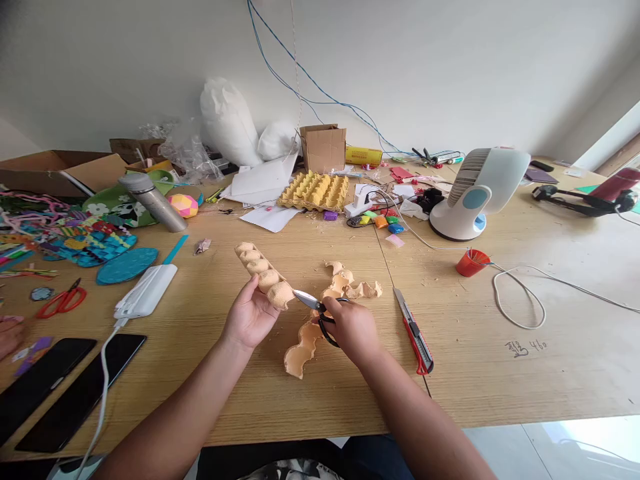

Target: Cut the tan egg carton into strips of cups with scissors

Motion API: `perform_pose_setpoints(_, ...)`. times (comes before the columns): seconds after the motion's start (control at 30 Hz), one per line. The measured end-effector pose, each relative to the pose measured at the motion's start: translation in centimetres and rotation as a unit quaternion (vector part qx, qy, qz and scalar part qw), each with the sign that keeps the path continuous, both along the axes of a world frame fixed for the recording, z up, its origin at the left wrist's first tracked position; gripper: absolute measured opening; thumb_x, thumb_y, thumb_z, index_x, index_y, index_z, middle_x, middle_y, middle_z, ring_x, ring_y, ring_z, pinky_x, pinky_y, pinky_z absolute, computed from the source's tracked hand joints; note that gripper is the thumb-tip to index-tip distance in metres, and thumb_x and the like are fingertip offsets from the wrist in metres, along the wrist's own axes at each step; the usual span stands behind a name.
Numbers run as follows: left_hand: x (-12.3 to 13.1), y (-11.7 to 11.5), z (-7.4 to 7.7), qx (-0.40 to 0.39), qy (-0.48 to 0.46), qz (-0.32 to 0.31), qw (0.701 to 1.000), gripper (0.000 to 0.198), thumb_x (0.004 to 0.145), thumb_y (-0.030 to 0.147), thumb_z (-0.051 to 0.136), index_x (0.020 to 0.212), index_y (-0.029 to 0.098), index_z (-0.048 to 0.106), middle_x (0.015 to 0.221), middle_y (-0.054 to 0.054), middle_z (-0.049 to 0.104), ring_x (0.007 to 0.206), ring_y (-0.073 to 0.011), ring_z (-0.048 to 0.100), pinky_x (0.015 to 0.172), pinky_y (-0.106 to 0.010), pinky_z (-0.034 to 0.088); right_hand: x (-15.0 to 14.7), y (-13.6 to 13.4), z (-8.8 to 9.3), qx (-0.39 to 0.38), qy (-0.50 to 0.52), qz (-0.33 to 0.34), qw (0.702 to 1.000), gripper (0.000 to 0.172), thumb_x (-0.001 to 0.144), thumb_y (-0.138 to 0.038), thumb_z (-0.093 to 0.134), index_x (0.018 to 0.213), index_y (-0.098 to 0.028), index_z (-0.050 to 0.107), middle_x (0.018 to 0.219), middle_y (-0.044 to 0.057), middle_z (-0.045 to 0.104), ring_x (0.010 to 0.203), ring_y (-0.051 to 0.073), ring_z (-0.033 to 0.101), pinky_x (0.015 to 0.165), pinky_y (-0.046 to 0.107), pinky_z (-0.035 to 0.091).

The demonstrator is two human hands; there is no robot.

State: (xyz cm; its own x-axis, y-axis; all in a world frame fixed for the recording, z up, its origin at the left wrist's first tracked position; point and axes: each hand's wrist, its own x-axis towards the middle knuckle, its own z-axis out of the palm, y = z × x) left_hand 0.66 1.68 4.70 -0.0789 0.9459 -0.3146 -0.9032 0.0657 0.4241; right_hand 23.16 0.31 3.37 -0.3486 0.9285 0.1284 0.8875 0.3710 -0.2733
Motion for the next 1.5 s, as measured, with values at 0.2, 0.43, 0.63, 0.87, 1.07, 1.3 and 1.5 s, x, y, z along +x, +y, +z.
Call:
perform_pose_setpoints(0.2,-0.14,0.00,-0.37,0.007,0.003,-0.003,1.000,0.011,0.105,0.020,0.059,0.107,0.020,0.070,0.097,-0.001,0.080,0.087,-0.0176,0.077,0.079,-0.033,0.062,-0.01,-0.06,0.06,-0.014,-0.001,-0.005,1.000,0.027,0.098,-0.050,0.074,0.100,-0.023,0.071,0.080,0.003,0.077,0.068,0.018,0.066,0.059,0.027,0.025)
perform_pose_setpoints(0.43,-0.13,0.02,-0.50,0.006,-0.006,-0.006,1.000,0.012,0.105,0.020,0.059,0.108,0.020,0.071,0.096,-0.001,0.081,0.086,-0.0174,0.077,0.079,-0.033,0.063,-0.12,-0.15,0.18,-0.082,0.041,-0.009,0.996,0.024,0.097,-0.046,0.076,0.104,-0.024,0.072,0.078,0.003,0.077,0.067,0.019,0.065,0.060,0.027,0.027)
perform_pose_setpoints(0.63,-0.21,0.02,-0.43,0.002,-0.017,-0.017,1.000,0.014,0.107,0.020,0.057,0.109,0.021,0.071,0.095,-0.001,0.082,0.084,-0.0160,0.078,0.079,-0.031,0.063,-0.23,-0.19,0.25,-0.124,0.107,0.004,0.986,0.022,0.096,-0.045,0.076,0.095,-0.024,0.069,0.071,-0.001,0.071,0.063,0.017,0.058,0.059,0.026,0.028)
perform_pose_setpoints(0.87,-0.12,0.08,-0.35,-0.001,-0.013,-0.010,1.000,0.014,0.106,0.019,0.057,0.108,0.020,0.071,0.096,-0.002,0.082,0.086,-0.0175,0.078,0.079,-0.032,0.063,-0.23,0.02,-0.14,-0.114,0.125,0.013,0.986,0.023,0.093,-0.040,0.078,0.108,-0.025,0.069,0.077,-0.001,0.073,0.066,0.017,0.060,0.061,0.025,0.029)
perform_pose_setpoints(1.07,0.01,-0.07,-0.45,-0.006,-0.009,-0.028,1.000,0.012,0.105,0.020,0.061,0.108,0.022,0.072,0.096,-0.001,0.081,0.084,-0.0170,0.078,0.079,-0.032,0.063,-0.25,-0.22,0.17,-0.094,0.104,0.022,0.990,0.023,0.095,-0.042,0.075,0.109,-0.025,0.070,0.077,0.000,0.074,0.067,0.018,0.061,0.060,0.027,0.027)
perform_pose_setpoints(1.3,0.06,-0.17,-0.32,-0.014,-0.011,-0.028,0.999,0.018,0.108,0.021,0.054,0.109,0.022,0.071,0.095,0.000,0.082,0.084,-0.0162,0.078,0.078,-0.032,0.062,-0.23,0.00,-0.01,-0.087,0.088,0.019,0.992,0.021,0.095,-0.040,0.076,0.108,-0.025,0.072,0.077,0.000,0.075,0.068,0.018,0.064,0.061,0.027,0.028)
perform_pose_setpoints(1.5,0.05,-0.18,-0.28,-0.012,-0.017,-0.034,0.999,0.016,0.108,0.021,0.055,0.108,0.022,0.071,0.094,0.000,0.082,0.084,-0.0158,0.077,0.080,-0.031,0.062,-0.12,0.05,-0.02,-0.079,0.071,0.016,0.994,0.018,0.096,-0.041,0.075,0.103,-0.025,0.071,0.076,0.001,0.075,0.068,0.019,0.065,0.060,0.027,0.028)
